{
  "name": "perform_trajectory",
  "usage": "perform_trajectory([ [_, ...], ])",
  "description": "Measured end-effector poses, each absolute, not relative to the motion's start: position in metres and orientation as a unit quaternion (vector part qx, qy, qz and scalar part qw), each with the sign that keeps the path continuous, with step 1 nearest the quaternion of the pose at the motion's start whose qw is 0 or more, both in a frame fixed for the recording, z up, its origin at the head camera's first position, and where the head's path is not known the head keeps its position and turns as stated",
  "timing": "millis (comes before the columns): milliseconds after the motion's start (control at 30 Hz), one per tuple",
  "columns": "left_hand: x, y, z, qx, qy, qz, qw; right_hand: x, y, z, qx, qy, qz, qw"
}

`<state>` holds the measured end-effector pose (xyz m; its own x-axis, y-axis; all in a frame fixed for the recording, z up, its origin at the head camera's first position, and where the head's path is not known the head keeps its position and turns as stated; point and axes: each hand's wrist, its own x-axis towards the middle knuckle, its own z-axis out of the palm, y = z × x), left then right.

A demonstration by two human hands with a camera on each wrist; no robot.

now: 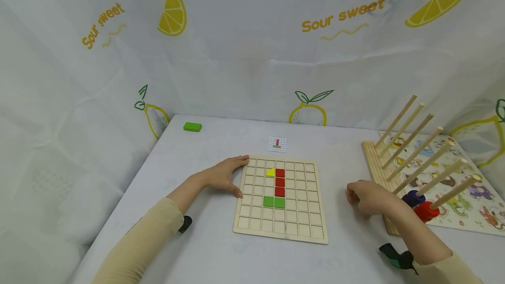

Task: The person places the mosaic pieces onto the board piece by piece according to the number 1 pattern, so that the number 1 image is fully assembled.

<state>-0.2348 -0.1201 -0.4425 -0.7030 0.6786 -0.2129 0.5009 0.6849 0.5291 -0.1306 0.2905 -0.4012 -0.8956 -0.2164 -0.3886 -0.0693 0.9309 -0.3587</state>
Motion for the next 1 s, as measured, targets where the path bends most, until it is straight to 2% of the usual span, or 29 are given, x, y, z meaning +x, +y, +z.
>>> perform_trajectory([
  [300, -0.234, -0.121, -0.442, 0.328, 0.895, 0.225, 0.2, -0.13, 0.292, -0.404, -0.092, 0.961, -0.169, 0.2],
  [700, -0.235, -0.121, -0.443, 0.33, 0.895, 0.227, 0.198, -0.137, 0.292, -0.4, -0.064, 0.964, -0.182, 0.185],
  [1000, -0.235, -0.121, -0.444, 0.33, 0.895, 0.225, 0.2, -0.141, 0.285, -0.402, -0.07, 0.965, -0.204, 0.149],
])
